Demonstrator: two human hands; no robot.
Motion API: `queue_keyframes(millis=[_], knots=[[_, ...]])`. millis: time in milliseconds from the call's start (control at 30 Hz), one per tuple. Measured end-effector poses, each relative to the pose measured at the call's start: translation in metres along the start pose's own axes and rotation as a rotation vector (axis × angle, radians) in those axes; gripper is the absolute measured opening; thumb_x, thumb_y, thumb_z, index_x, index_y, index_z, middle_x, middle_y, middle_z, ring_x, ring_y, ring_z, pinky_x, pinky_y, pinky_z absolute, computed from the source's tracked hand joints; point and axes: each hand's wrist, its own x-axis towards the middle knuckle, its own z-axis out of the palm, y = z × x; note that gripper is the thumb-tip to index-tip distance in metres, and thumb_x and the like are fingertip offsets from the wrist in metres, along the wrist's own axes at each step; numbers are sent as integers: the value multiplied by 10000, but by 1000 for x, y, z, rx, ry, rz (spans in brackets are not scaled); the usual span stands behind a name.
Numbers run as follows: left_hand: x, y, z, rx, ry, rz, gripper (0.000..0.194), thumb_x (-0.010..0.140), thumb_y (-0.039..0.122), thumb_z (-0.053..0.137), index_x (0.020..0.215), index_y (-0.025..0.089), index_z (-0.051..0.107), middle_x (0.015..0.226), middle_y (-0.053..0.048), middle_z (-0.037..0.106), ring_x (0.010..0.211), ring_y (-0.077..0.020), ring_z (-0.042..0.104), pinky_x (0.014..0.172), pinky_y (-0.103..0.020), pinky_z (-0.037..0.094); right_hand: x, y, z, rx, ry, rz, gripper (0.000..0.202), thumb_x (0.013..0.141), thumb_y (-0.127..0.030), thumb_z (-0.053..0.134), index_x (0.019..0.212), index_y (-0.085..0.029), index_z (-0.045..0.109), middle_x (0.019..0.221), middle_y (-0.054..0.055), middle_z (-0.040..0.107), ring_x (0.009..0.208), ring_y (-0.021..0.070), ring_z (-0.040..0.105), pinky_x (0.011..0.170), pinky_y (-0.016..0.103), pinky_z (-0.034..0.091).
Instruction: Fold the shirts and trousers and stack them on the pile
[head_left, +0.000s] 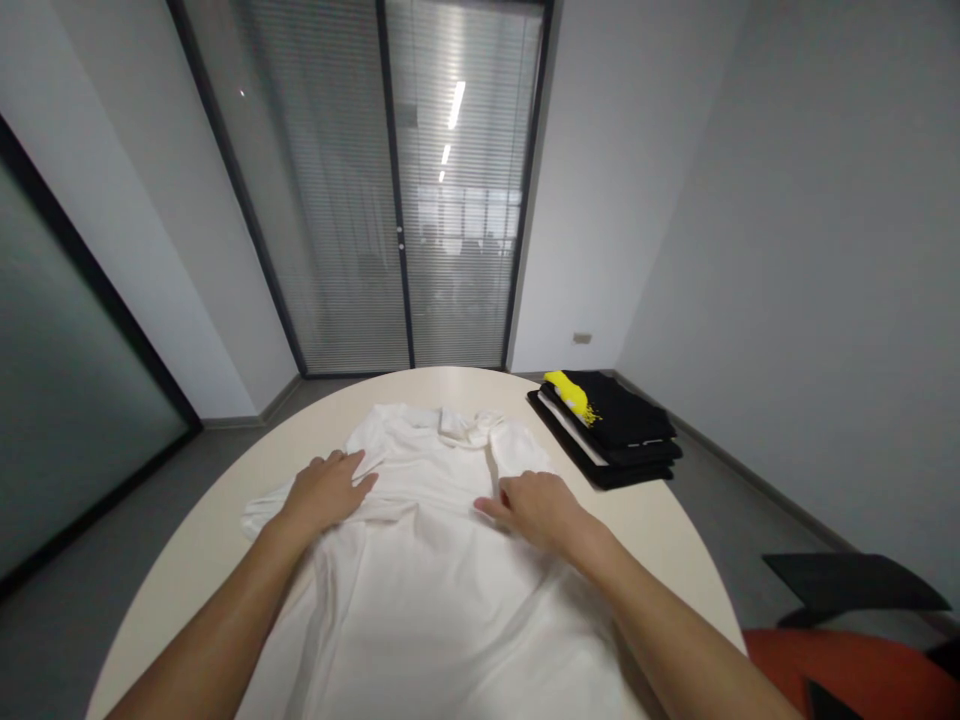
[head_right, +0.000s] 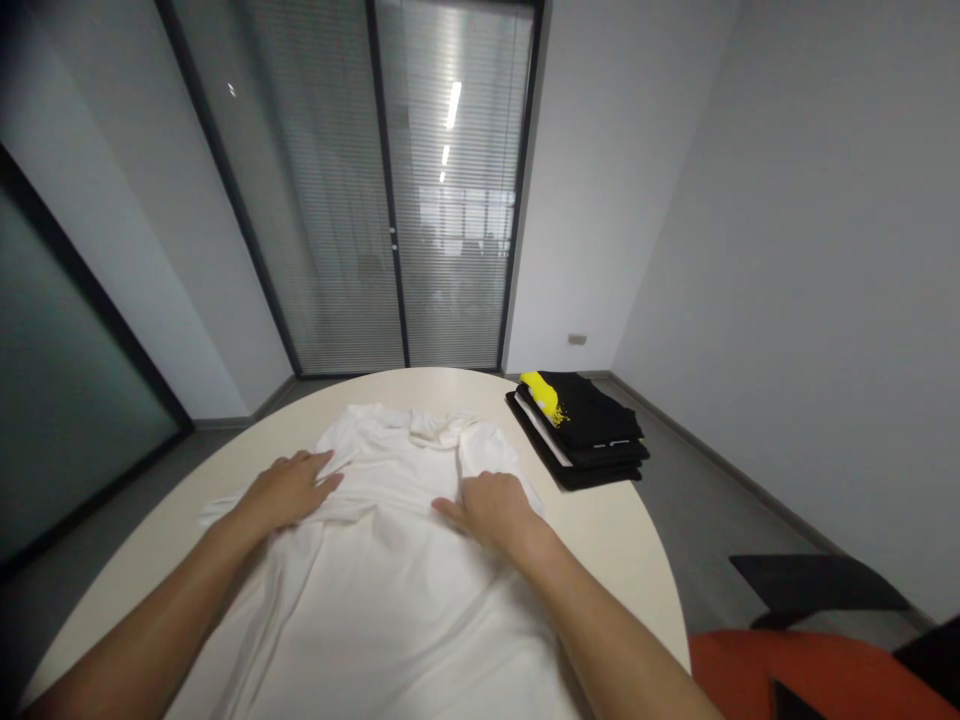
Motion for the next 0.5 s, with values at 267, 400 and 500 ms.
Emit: queue_keyframes(millis=[267,400,500], knots=[[-3,16,6,-82,86,105,527,958,446,438,1425,221,534,1292,-174,578,1163,-303,583,983,-390,438,45,20,46,149,403,-267,443,923,-403,551,1311,-188,559,1358,132,577,1226,258,522,1043,383,379],[13,2,22,-113,109,53,562,992,415,344,1483,164,450,1461,-169,495,1319,-285,492,1095,-434,360,56,26,63,178,344,-234,714,885,-463,567,1515,-187,374,1562,141,378,1402,316,366,1152,483,266],[27,-15,35,-106,93,-62,595,994,421,300,1505,132,399,1541,-156,422,1407,-310,392,1132,-535,298,60,27,64,141,354,-153,819,849,-533,591,1555,-226,310,1606,118,305,1453,376,273,1170,551,200]])
